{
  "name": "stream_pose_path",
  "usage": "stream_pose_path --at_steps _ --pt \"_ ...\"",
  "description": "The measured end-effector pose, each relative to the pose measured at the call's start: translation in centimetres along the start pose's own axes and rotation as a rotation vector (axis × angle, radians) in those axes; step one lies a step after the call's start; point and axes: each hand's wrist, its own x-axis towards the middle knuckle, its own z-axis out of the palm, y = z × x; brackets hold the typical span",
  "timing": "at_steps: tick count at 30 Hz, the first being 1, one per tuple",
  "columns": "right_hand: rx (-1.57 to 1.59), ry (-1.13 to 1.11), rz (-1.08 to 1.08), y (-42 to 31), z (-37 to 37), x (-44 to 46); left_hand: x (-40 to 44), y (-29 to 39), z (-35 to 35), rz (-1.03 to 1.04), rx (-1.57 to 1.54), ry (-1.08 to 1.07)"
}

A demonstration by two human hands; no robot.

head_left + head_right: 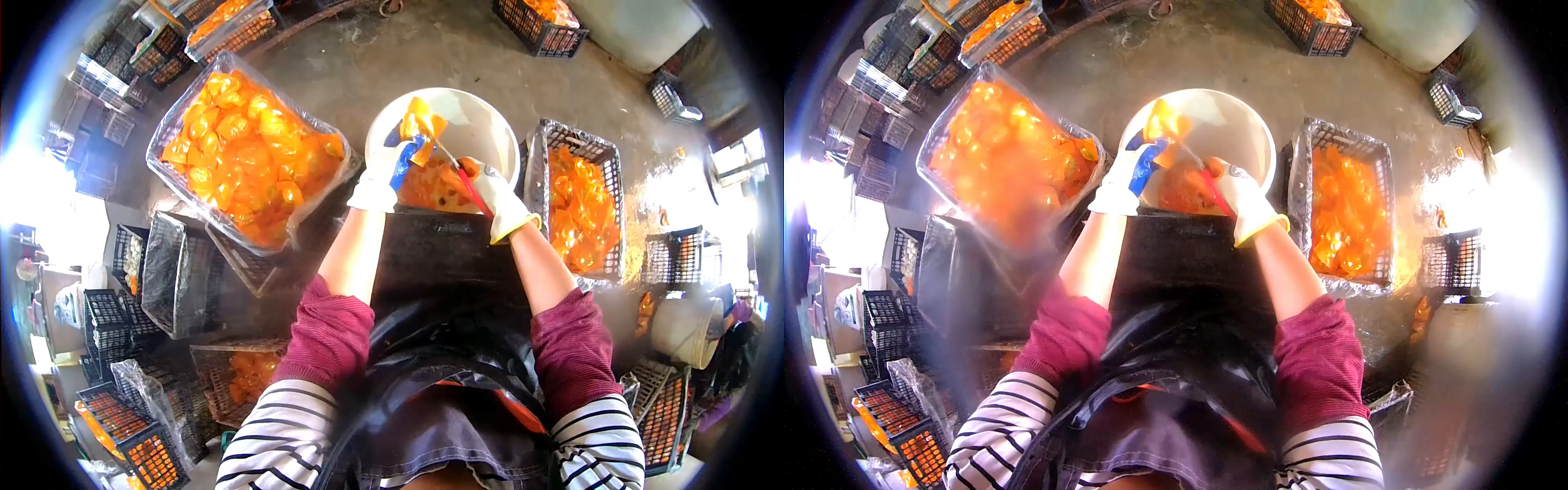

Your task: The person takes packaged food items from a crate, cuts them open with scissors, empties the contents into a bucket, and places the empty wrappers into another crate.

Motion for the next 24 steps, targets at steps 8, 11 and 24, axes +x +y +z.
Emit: stream_pose_path --at_steps 8,11,24 --pt "-0.143 -0.035 0.058 -2.0 -0.8 -1.2 -0.5 0.0 0.3 -0.007 -0.010 -0.018" --pt "-0.290 0.012 -0.018 -2.5 -0.8 -1.2 -0.2 -0.2 0.0 -0.084 -0.050 -0.009" --pt "-0.260 0.041 -0.134 -1.0 -0.5 -0.6 -1.0 0.9 1.4 -0.208 0.266 -0.044"
